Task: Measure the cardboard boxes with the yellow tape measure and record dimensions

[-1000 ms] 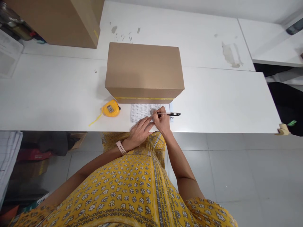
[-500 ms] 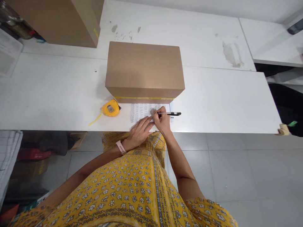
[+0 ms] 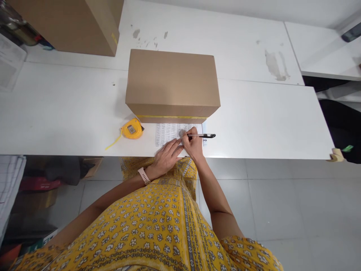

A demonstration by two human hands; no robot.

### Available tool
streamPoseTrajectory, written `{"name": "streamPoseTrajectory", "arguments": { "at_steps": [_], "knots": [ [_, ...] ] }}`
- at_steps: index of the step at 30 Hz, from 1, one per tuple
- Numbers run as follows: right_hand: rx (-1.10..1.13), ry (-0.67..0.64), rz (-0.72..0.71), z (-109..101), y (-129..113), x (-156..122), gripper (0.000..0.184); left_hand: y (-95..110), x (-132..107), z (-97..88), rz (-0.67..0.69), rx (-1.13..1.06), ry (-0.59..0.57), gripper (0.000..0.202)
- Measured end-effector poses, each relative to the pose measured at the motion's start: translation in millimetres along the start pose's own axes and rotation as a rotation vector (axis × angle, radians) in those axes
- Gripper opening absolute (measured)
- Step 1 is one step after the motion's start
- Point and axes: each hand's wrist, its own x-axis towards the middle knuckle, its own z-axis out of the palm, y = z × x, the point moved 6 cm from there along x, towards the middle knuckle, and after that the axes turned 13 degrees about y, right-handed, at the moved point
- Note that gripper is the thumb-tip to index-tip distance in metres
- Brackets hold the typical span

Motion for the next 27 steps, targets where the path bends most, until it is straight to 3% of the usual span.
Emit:
{"name": "streamPoseTrajectory", "arguments": {
  "at_steps": [11,27],
  "knots": [
    [0.020,0.002,0.003,0.4,1.3,-0.2,0.022,-0.5,-1.0,2.2,-0.010,-0.023,-0.036,0.049],
    [-0.021,0.046,0.009,-2.0,-1.6,-1.4,0.023,-1.6,-2.6,3.8,-0.007,-0.053,0.012,0.048]
  ]
}}
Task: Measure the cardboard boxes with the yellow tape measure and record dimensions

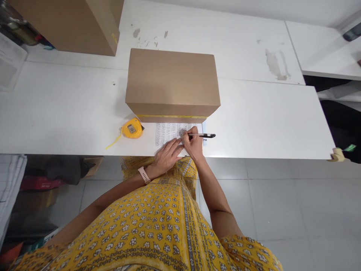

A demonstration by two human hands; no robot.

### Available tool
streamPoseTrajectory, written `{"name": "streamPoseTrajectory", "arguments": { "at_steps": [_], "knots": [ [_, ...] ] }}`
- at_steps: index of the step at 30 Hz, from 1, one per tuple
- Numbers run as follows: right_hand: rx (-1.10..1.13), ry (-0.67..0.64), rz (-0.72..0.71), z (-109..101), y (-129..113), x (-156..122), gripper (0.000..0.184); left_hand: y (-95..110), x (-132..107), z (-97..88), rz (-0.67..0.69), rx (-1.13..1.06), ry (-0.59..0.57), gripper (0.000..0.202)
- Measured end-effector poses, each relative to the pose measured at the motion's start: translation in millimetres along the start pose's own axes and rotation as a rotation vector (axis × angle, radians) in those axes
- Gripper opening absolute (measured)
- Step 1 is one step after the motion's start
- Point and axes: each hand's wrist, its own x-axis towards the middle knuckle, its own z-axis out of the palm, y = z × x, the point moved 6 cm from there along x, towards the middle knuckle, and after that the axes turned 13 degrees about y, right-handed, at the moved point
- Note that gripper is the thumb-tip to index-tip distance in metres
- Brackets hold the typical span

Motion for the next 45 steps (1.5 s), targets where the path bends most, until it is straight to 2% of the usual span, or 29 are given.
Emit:
{"name": "streamPoseTrajectory", "arguments": {
  "at_steps": [4,6,8,10,12,13,15,18,20,22,25,27,28,31,33,37,42,45],
  "knots": [
    [0.005,0.209,-0.002,-20.6,3.2,-1.8,0.024,-0.1,1.2,1.6,-0.047,-0.081,0.004,0.045],
    [-0.040,0.276,-0.024,-37.3,9.3,1.1,0.023,-2.0,2.9,-6.2,-0.098,-0.190,0.033,0.039],
    [-0.148,0.294,-0.078,-56.1,18.8,9.0,0.023,-9.4,4.1,-25.0,-0.156,-0.313,0.131,0.030],
    [-0.314,0.276,-0.154,-74.1,30.7,19.9,0.024,-26.4,2.6,-52.8,-0.216,-0.351,0.295,0.025],
    [-0.452,0.233,-0.194,-88.0,45.3,30.7,0.028,-52.9,-3.4,-80.1,-0.303,-0.260,0.441,0.024],
    [-0.494,0.209,-0.201,-92.8,52.5,35.3,0.030,-68.2,-7.7,-90.4,-0.358,-0.190,0.479,0.025],
    [-0.551,0.168,-0.220,-97.4,64.3,41.8,0.036,-99.3,-17.0,-101.1,-0.471,-0.067,0.471,0.032],
    [-0.612,0.155,-0.275,-96.7,74.6,46.8,0.049,-137.5,-29.8,-98.5,-0.590,-0.002,0.376,0.049],
    [-0.598,0.204,-0.278,-98.0,77.0,47.8,0.054,-153.0,-35.0,-91.3,-0.641,-0.030,0.319,0.056],
    [-0.543,0.285,-0.256,-102.0,72.4,44.1,0.052,-159.0,-37.4,-87.2,-0.691,-0.063,0.313,0.058],
    [-0.388,0.426,-0.197,-105.9,46.1,21.2,0.038,-147.8,-38.3,-90.9,-0.778,-0.176,0.379,0.054],
    [-0.184,0.413,-0.094,-97.1,21.5,-4.6,0.032,-126.0,-35.9,-92.4,-0.811,-0.387,0.358,0.050],
    [-0.039,0.325,-0.007,-86.0,10.1,-18.5,0.031,-111.3,-33.4,-91.7,-0.807,-0.515,0.304,0.050],
    [0.373,-0.183,0.312,-35.8,-20.4,-63.0,0.043,-66.3,-24.8,-91.1,-0.739,-0.742,0.088,0.053],
    [0.497,-0.354,0.468,-19.0,-30.9,-81.8,0.051,-49.8,-21.1,-93.1,-0.705,-0.752,0.006,0.055],
    [0.517,-0.330,0.573,-20.1,-24.7,-78.8,0.057,-50.5,-19.2,-97.0,-0.708,-0.720,-0.033,0.057],
    [0.590,-0.509,0.616,-9.9,-33.2,-77.9,0.053,-52.5,-17.9,-96.3,-0.713,-0.815,-0.095,0.059],
    [0.596,-0.468,0.602,-9.3,-40.9,-71.5,0.048,-52.7,-14.6,-99.6,-0.746,-0.894,-0.095,0.058]
  ]
}}
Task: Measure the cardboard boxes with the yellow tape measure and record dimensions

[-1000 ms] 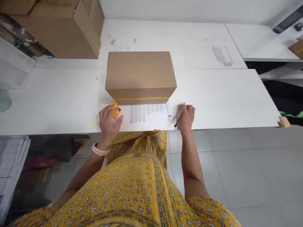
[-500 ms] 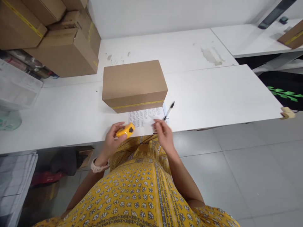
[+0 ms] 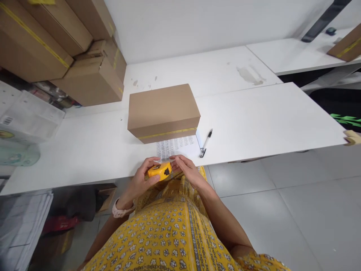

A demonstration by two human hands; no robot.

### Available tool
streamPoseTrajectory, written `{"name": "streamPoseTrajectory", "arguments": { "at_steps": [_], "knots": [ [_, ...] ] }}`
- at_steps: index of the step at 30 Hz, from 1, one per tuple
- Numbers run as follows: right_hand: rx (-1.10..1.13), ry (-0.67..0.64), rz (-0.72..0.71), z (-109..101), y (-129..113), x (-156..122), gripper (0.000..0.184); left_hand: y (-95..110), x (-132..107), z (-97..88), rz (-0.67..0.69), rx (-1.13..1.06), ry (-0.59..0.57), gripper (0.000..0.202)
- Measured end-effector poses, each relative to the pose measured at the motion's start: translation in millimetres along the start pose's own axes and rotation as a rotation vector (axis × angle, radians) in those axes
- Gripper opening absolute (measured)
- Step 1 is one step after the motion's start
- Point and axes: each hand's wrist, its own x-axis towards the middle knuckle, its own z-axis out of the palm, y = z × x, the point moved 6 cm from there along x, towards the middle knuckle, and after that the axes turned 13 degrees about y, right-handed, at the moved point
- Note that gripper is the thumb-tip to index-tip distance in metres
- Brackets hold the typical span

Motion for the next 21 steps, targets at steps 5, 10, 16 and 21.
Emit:
{"name": "streamPoseTrajectory", "arguments": {
  "at_steps": [5,10,16,21],
  "knots": [
    [0.031,0.112,-0.218,-40.3,-60.8,25.5,0.045,16.7,25.0,-50.2,-0.022,-0.136,0.125,0.058],
    [0.043,0.413,-0.549,-112.1,-161.6,87.9,0.029,43.4,88.4,-148.9,0.064,-0.198,0.420,0.050],
    [-0.037,0.527,-0.464,-101.9,-190.8,163.5,0.024,44.2,154.5,-207.9,-0.035,-0.261,0.494,0.036],
    [-0.126,0.536,-0.440,-74.3,-183.1,175.0,0.019,38.5,165.2,-207.0,-0.087,-0.279,0.434,0.036]
  ]
}}
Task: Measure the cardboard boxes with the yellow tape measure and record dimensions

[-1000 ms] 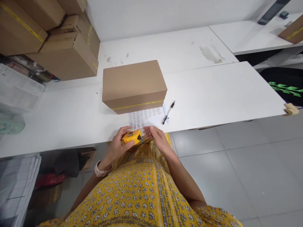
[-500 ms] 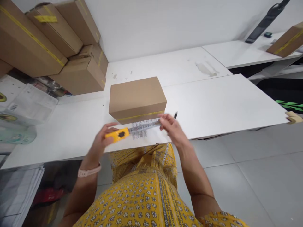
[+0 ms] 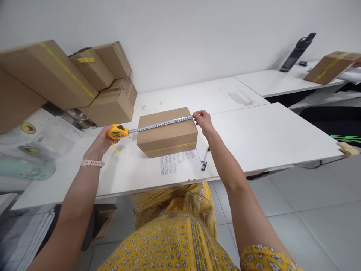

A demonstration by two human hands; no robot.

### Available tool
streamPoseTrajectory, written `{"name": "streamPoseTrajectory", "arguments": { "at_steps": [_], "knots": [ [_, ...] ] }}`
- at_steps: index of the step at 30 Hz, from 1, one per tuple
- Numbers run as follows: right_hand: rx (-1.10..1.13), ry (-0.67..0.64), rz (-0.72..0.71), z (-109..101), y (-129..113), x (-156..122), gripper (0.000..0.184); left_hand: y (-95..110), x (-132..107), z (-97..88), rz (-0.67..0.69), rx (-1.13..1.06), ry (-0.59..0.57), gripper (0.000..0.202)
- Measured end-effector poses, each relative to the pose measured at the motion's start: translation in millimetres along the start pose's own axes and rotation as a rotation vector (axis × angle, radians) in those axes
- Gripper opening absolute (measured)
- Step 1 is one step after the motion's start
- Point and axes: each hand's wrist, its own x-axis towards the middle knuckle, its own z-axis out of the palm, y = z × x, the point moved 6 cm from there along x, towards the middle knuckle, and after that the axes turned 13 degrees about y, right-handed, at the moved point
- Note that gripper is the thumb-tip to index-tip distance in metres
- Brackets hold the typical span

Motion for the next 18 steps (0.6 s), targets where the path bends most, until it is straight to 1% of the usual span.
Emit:
{"name": "streamPoseTrajectory", "arguments": {
  "at_steps": [2,4,6,8,10,15,18],
  "knots": [
    [-0.082,-0.025,-0.009,4.7,-0.6,-5.2,0.019,0.2,0.1,4.7,0.013,0.011,-0.021,0.038],
    [-0.162,-0.059,-0.008,8.7,-0.7,-10.4,0.023,1.5,1.5,12.2,0.032,0.032,-0.059,0.040],
    [-0.205,-0.090,0.004,12.8,0.4,-15.4,0.028,3.9,4.7,20.1,0.055,0.049,-0.101,0.042],
    [-0.221,-0.103,0.019,16.2,2.8,-19.0,0.030,6.9,9.0,24.8,0.079,0.059,-0.110,0.042],
    [-0.233,-0.099,0.025,18.0,5.9,-20.6,0.032,8.4,12.5,26.9,0.083,0.070,-0.111,0.044],
    [-0.236,-0.096,0.018,19.3,10.9,-20.1,0.037,5.2,15.7,26.3,0.024,0.082,-0.144,0.047],
    [-0.237,-0.089,0.022,19.1,12.3,-20.2,0.038,6.1,18.9,24.7,0.031,0.103,-0.159,0.047]
  ]
}}
